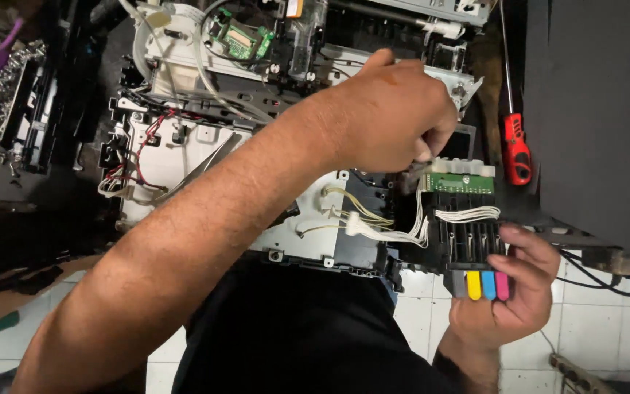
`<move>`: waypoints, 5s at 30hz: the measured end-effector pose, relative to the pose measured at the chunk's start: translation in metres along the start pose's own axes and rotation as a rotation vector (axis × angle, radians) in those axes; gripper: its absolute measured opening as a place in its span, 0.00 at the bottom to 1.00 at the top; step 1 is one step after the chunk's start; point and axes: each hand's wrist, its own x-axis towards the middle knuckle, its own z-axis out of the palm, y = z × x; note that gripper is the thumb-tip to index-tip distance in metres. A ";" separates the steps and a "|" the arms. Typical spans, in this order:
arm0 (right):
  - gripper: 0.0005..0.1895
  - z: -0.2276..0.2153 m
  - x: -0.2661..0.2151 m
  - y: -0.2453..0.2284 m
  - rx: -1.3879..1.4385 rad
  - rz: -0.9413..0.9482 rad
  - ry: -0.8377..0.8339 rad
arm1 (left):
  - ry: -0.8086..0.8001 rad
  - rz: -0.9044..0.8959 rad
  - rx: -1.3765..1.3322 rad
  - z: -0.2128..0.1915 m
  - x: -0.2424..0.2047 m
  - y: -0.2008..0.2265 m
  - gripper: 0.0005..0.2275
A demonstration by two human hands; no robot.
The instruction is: The person cleans a green circuit board with a brush, then places it aside. They then remove a white plastic component from the printer chassis and clean it with a brush and a small metal tool.
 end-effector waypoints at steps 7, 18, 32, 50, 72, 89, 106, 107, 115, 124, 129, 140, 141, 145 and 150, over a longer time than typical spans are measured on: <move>0.04 -0.012 0.029 -0.022 -0.136 -0.220 -0.199 | 0.016 0.027 -0.051 0.002 0.007 0.000 0.07; 0.07 -0.001 0.084 -0.067 -0.183 -0.743 -0.515 | -0.091 -0.687 0.094 -0.009 -0.027 0.103 0.33; 0.17 -0.035 0.070 -0.024 -0.020 -0.724 -0.511 | 0.116 -0.481 -0.436 -0.003 -0.025 0.089 0.41; 0.33 -0.021 0.131 -0.016 0.148 0.234 -0.478 | 0.270 -0.542 -0.908 0.009 -0.021 0.096 0.35; 0.30 -0.011 0.081 -0.003 0.036 0.050 -0.493 | 0.187 -0.274 -0.486 0.038 -0.044 0.057 0.36; 0.26 -0.006 0.076 -0.004 0.042 0.156 -0.506 | 0.279 -0.239 -0.363 0.051 -0.045 0.051 0.35; 0.06 -0.015 0.161 -0.017 -0.147 -0.085 -0.902 | 0.267 -0.252 -0.328 0.052 -0.035 0.045 0.38; 0.06 -0.013 0.163 -0.017 -0.149 -0.086 -0.902 | 0.268 -0.250 -0.329 0.052 -0.035 0.044 0.38; 0.03 -0.015 0.160 -0.020 -0.291 -0.366 -0.903 | 0.256 -0.237 -0.327 0.053 -0.035 0.039 0.35; 0.06 -0.019 0.169 -0.024 -0.393 -0.529 -0.954 | 0.246 -0.256 -0.325 0.051 -0.031 0.039 0.33; 0.03 -0.019 0.169 -0.027 -0.421 -0.523 -0.952 | 0.219 -0.242 -0.349 0.047 -0.033 0.038 0.34; 0.05 -0.019 0.162 -0.037 -0.543 -0.613 -0.943 | 0.225 -0.232 -0.336 0.047 -0.033 0.038 0.34; 0.05 -0.020 0.161 -0.037 -0.573 -0.625 -0.947 | 0.216 -0.242 -0.330 0.047 -0.032 0.039 0.34; 0.06 -0.019 0.160 -0.038 -0.621 -0.678 -0.932 | 0.211 -0.252 -0.330 0.048 -0.033 0.040 0.34; 0.05 -0.020 0.158 -0.040 -0.634 -0.674 -0.934 | 0.206 -0.253 -0.337 0.046 -0.034 0.041 0.33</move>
